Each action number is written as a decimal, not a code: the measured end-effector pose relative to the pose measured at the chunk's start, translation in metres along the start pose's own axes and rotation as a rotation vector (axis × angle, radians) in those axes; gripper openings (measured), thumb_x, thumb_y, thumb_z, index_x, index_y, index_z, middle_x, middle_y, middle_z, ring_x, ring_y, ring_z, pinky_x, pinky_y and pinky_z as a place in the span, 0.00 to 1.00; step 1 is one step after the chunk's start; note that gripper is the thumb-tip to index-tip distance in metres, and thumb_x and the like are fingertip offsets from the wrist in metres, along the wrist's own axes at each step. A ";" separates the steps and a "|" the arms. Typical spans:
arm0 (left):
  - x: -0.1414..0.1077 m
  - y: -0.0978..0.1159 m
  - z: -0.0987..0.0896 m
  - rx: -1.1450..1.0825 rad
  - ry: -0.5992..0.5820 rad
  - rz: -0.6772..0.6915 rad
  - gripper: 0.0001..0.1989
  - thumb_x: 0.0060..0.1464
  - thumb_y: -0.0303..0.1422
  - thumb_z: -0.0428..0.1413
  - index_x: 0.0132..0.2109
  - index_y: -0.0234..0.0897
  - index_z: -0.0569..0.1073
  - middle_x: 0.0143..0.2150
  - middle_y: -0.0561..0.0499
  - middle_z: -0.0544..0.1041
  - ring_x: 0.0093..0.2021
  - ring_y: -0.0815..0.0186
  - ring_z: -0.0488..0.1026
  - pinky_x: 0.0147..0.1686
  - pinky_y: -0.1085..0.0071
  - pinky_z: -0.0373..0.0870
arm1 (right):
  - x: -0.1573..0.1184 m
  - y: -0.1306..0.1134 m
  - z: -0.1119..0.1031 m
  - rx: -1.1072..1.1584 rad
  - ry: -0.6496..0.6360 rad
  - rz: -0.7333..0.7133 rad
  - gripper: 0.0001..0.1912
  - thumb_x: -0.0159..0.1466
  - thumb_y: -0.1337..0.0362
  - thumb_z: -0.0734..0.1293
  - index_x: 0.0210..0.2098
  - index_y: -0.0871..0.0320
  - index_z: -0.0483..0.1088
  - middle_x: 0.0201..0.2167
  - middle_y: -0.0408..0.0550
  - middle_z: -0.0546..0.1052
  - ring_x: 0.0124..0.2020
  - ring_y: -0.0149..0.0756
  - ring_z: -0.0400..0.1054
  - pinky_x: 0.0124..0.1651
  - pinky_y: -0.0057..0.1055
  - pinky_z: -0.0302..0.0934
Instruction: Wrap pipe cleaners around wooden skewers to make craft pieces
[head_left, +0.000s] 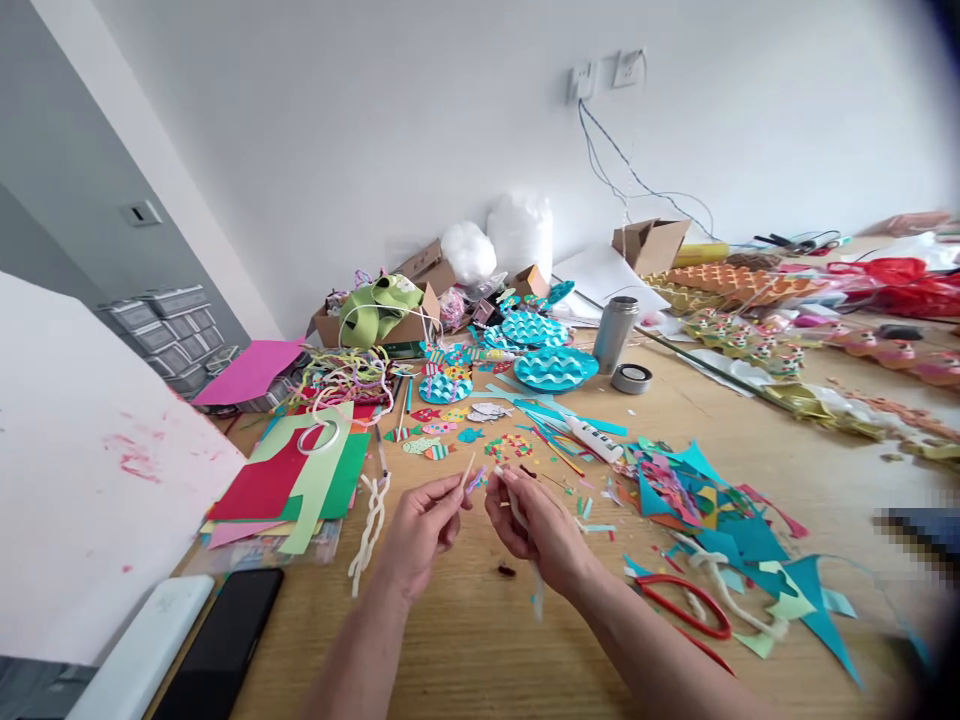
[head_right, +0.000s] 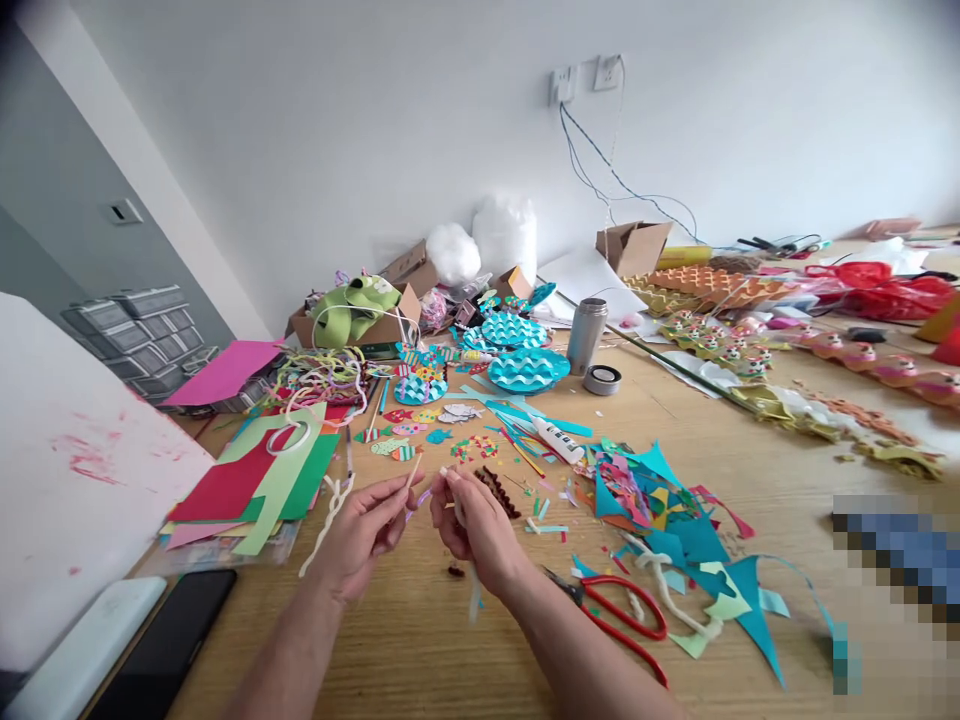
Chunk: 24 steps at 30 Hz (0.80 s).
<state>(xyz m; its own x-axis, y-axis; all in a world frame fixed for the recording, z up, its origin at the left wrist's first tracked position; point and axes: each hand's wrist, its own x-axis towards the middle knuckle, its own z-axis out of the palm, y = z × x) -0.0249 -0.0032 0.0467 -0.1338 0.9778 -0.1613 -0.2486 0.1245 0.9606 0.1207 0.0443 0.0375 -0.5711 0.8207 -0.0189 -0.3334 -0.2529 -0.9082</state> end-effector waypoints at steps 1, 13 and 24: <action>0.000 -0.002 -0.002 -0.041 -0.052 -0.039 0.16 0.50 0.37 0.60 0.46 0.37 0.77 0.30 0.54 0.68 0.16 0.82 0.56 0.14 0.80 0.41 | 0.001 0.002 -0.002 -0.012 -0.012 0.007 0.16 0.65 0.52 0.57 0.30 0.58 0.62 0.16 0.35 0.62 0.10 0.19 0.45 0.13 0.22 0.34; -0.001 -0.006 -0.023 -0.145 -0.253 -0.139 0.22 0.53 0.34 0.57 0.55 0.40 0.70 0.31 0.55 0.68 0.16 0.75 0.69 0.10 0.80 0.59 | 0.008 0.014 -0.011 -0.039 -0.053 -0.015 0.18 0.57 0.51 0.69 0.34 0.60 0.68 0.23 0.43 0.72 0.19 0.24 0.58 0.22 0.23 0.51; -0.001 -0.010 -0.015 -0.060 -0.255 -0.153 0.23 0.51 0.37 0.59 0.54 0.37 0.71 0.32 0.53 0.67 0.21 0.75 0.67 0.11 0.81 0.61 | 0.005 0.013 -0.004 0.196 -0.072 0.040 0.17 0.57 0.54 0.70 0.35 0.58 0.63 0.24 0.42 0.74 0.19 0.24 0.64 0.22 0.21 0.55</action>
<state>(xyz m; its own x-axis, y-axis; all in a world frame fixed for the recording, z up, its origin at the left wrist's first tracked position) -0.0370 -0.0081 0.0336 0.1526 0.9602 -0.2340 -0.3046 0.2710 0.9131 0.1167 0.0468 0.0237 -0.6365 0.7711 -0.0170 -0.4448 -0.3850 -0.8087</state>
